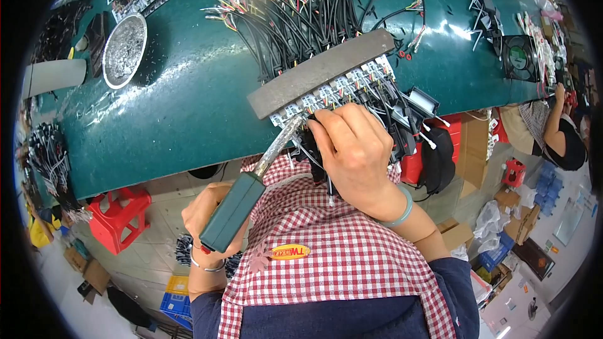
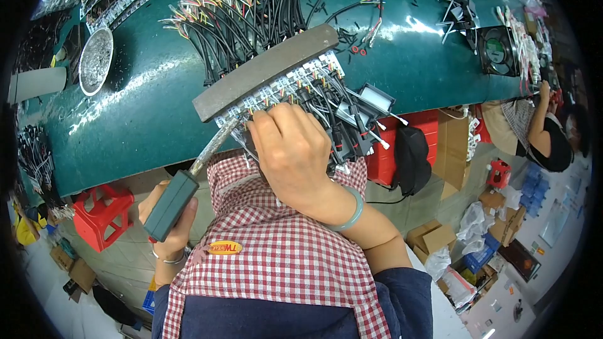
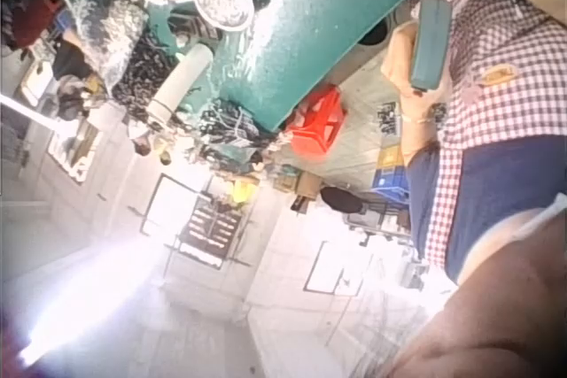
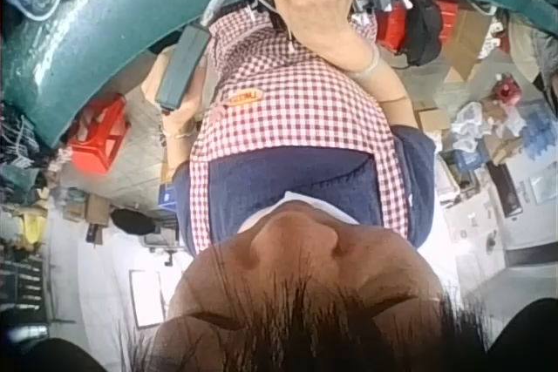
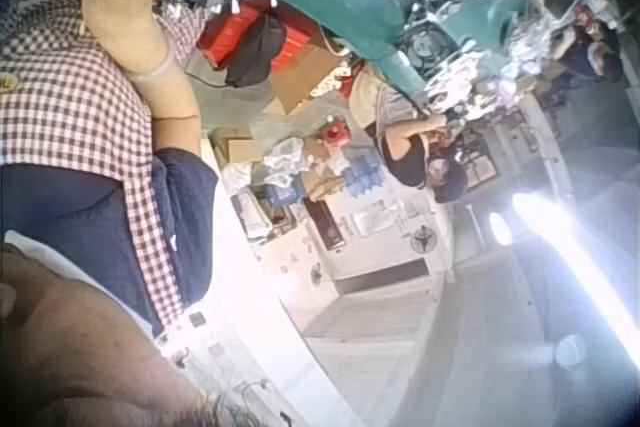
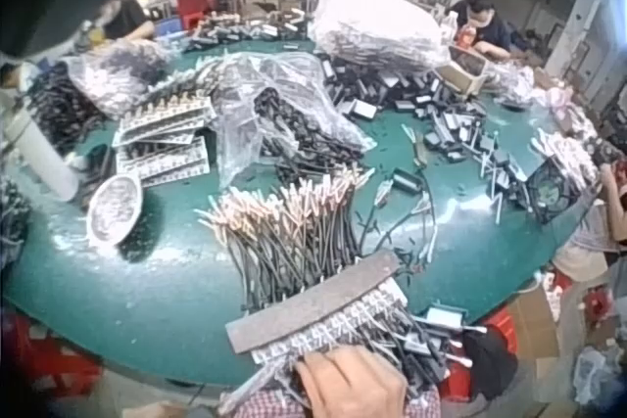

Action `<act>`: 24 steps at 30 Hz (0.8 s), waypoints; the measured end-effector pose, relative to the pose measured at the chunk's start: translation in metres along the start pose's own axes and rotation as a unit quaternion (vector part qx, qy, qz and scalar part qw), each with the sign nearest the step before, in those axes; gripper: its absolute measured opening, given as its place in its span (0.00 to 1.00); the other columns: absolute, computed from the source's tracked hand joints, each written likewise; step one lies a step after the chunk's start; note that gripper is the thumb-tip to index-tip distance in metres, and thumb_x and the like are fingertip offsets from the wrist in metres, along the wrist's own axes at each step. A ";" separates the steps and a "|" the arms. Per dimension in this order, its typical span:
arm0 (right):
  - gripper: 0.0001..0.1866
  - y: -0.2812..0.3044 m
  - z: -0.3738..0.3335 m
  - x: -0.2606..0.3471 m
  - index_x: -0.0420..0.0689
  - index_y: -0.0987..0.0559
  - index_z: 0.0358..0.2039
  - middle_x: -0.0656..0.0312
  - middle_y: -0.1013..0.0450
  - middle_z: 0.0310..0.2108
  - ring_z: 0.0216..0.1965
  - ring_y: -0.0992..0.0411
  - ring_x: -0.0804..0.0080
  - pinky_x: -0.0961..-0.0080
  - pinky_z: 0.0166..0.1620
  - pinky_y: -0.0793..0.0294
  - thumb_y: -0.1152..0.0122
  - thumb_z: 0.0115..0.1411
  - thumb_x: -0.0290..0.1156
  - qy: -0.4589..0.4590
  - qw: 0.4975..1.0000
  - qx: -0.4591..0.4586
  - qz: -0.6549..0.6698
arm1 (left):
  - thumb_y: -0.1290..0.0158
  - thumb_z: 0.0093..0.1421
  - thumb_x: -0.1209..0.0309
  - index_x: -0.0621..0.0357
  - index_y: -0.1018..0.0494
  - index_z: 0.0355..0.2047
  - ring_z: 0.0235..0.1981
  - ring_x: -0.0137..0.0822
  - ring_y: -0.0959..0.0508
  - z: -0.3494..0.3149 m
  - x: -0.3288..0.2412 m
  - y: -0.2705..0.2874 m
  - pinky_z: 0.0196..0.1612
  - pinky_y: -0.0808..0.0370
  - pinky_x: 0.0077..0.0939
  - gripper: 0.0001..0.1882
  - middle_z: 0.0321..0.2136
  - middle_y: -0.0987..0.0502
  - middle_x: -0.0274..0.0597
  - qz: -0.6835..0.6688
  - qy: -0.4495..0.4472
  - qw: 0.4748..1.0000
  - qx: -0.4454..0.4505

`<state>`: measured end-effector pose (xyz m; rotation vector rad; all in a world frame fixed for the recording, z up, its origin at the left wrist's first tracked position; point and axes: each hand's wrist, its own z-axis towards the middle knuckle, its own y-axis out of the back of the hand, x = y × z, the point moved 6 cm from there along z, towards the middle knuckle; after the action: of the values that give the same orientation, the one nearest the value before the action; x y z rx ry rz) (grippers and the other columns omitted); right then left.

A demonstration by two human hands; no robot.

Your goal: The person solders electrical wires from a wire harness onto a multi-pin connector block with a soldering gun and solder.

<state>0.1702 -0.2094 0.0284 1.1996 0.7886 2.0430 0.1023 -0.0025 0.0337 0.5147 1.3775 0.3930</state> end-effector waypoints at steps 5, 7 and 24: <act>0.11 0.000 0.000 -0.001 0.38 0.21 0.30 0.59 0.30 0.24 0.25 0.29 0.63 0.69 0.27 0.30 0.30 0.44 0.19 -0.004 1.000 0.003 0.000 | 0.40 0.39 0.76 0.67 0.27 0.26 0.22 0.41 0.21 0.000 0.001 0.002 0.25 0.27 0.25 0.13 0.25 0.22 0.48 0.035 -0.012 0.999 0.021; 0.11 0.000 0.000 0.000 0.38 0.21 0.29 0.59 0.30 0.24 0.25 0.29 0.63 0.69 0.27 0.30 0.30 0.44 0.19 -0.004 1.000 0.005 -0.001 | 0.39 0.39 0.76 0.68 0.26 0.27 0.21 0.40 0.22 0.000 -0.001 0.003 0.24 0.27 0.25 0.13 0.24 0.23 0.48 0.038 -0.019 0.999 0.019; 0.09 0.000 -0.001 -0.001 0.39 0.21 0.29 0.59 0.29 0.25 0.25 0.28 0.63 0.69 0.28 0.30 0.30 0.46 0.20 -0.015 1.000 0.007 0.005 | 0.39 0.49 0.82 0.68 0.28 0.47 0.24 0.24 0.28 -0.028 0.043 0.055 0.25 0.32 0.17 0.22 0.38 0.22 0.46 -0.189 0.156 0.936 -0.252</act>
<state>0.1699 -0.2104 0.0274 1.2409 0.7848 2.0257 0.0834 0.0704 0.0259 -0.2474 1.5680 0.5040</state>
